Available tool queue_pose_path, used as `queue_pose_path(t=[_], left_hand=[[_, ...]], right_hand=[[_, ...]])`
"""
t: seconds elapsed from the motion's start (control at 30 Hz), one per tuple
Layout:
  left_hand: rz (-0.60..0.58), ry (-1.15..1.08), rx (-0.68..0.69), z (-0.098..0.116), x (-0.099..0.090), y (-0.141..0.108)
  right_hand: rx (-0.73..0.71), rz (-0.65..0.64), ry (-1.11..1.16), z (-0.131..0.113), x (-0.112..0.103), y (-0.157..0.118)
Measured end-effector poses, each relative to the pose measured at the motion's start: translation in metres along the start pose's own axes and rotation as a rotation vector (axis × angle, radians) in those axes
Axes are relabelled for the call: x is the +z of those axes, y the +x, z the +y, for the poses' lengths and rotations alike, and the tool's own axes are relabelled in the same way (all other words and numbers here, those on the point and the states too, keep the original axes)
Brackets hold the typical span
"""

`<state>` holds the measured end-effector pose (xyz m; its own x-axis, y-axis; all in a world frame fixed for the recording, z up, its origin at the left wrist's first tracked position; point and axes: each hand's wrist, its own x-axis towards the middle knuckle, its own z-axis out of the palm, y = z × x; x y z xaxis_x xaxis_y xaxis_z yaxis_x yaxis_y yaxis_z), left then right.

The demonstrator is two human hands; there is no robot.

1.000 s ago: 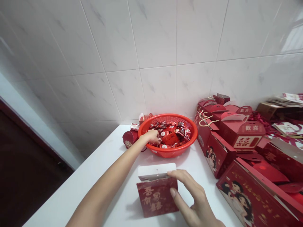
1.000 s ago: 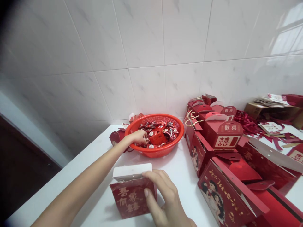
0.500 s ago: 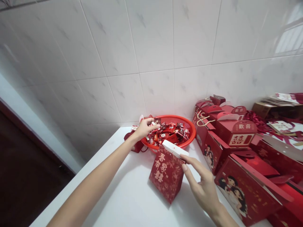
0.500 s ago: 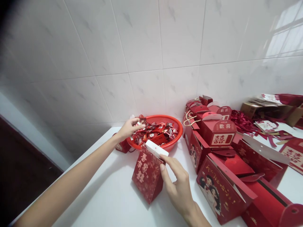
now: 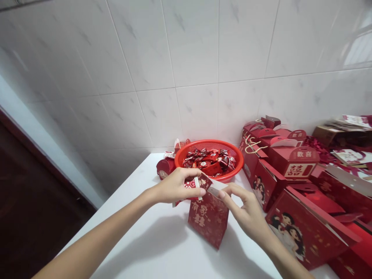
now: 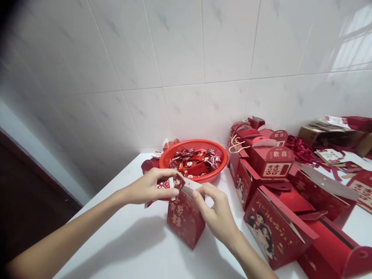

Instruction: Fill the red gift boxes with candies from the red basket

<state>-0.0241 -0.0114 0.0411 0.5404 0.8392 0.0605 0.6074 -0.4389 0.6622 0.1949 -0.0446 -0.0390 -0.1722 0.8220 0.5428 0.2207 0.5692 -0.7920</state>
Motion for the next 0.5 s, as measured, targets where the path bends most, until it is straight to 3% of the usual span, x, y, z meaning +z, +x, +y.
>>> queue_pose_path(t=[0.2,0.5], left_hand=[[-0.029,-0.011,0.021,-0.0005,0.0023,-0.0048],[-0.04,-0.102,-0.011,0.0001,-0.0014,-0.0066]], right_hand=[[0.112,-0.207,0.052,-0.0084,0.0036,0.0081],[0.172,-0.304,0.093,-0.0067,0.0033,0.0026]])
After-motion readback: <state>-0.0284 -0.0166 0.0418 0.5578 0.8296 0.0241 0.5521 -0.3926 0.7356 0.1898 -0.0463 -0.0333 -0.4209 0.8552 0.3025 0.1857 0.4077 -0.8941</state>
